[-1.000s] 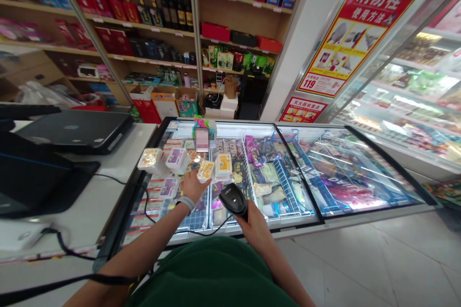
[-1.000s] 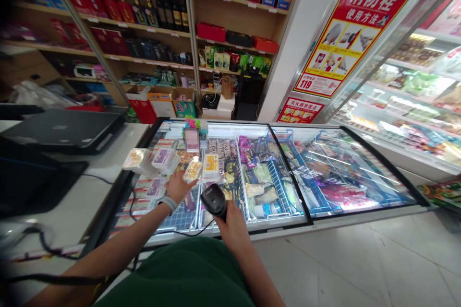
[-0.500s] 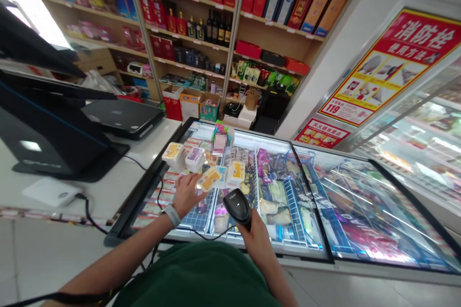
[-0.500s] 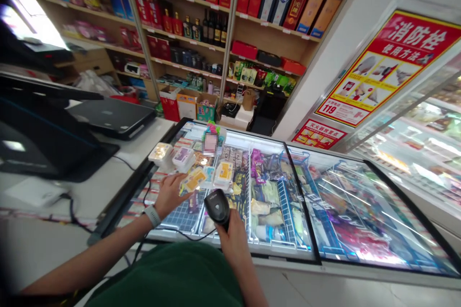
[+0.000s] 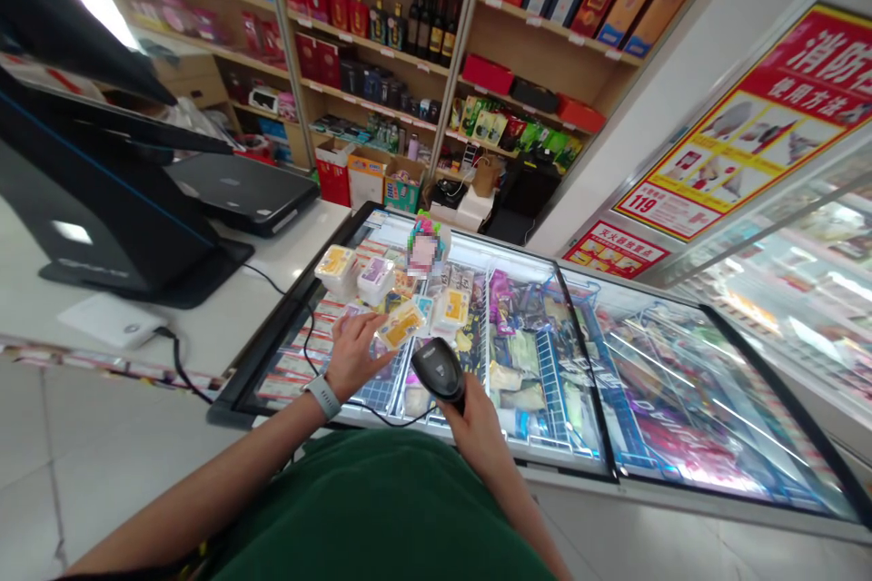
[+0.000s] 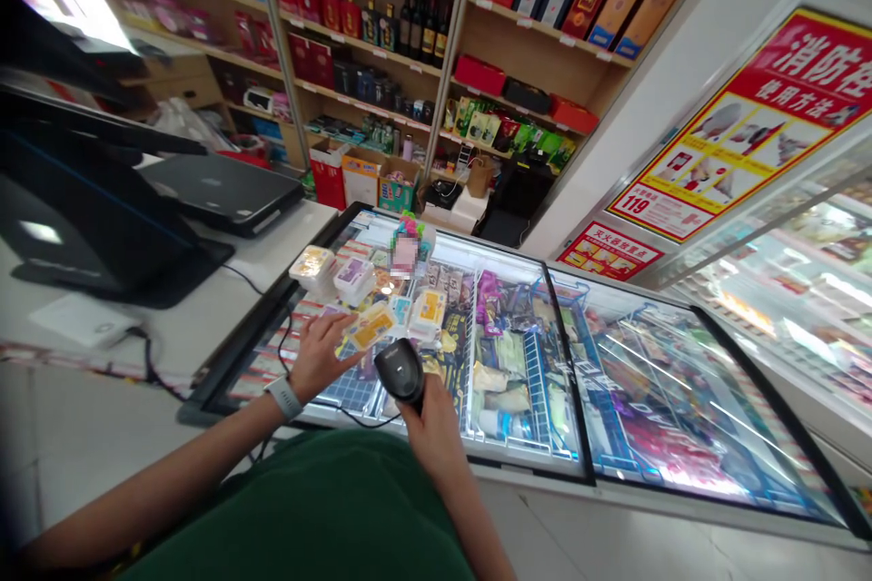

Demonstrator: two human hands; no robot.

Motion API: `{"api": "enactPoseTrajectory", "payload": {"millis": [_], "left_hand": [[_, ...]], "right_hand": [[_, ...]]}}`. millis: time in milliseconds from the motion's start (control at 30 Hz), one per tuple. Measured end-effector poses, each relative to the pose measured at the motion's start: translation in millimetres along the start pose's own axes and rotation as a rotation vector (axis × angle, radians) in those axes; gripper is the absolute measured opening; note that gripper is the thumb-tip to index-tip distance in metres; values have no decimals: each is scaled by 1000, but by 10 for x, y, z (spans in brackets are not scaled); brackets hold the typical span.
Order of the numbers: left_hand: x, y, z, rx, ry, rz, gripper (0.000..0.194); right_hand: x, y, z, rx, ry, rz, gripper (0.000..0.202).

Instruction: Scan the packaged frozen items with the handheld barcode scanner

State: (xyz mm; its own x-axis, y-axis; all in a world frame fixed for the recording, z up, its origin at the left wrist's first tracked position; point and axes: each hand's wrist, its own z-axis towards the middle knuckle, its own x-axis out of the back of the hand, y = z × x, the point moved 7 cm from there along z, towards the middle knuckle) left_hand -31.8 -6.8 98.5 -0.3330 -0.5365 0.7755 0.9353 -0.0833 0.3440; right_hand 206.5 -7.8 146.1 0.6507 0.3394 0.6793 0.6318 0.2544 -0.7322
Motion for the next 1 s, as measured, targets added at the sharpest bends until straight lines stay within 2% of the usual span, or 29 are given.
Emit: {"api": "enactPoseTrajectory", "payload": {"millis": [233, 333, 433, 600, 700, 833, 1000], "left_hand": [[-1, 5, -24, -4, -1, 4, 56], [-44, -61, -62, 19, -14, 14, 57], [-121, -268, -142, 111, -31, 27, 61], [-241, -862, -300, 444, -34, 74, 60], [-309, -1118, -334, 588, -80, 106, 59], [-393, -1250, -324, 648, -125, 112, 59], [-519, -1254, -316, 656, -185, 108, 63]], "right_hand": [[-61, 60, 4, -2, -30, -27, 16], [-52, 63, 15, -13, -30, -5, 15], [-36, 72, 23, -33, -33, 21, 15], [-44, 115, 29, -36, -31, 27, 15], [-61, 120, 29, -20, -34, 21, 15], [-56, 102, 38, -28, -36, 17, 15], [-37, 120, 50, -49, -11, 13, 15]]}}
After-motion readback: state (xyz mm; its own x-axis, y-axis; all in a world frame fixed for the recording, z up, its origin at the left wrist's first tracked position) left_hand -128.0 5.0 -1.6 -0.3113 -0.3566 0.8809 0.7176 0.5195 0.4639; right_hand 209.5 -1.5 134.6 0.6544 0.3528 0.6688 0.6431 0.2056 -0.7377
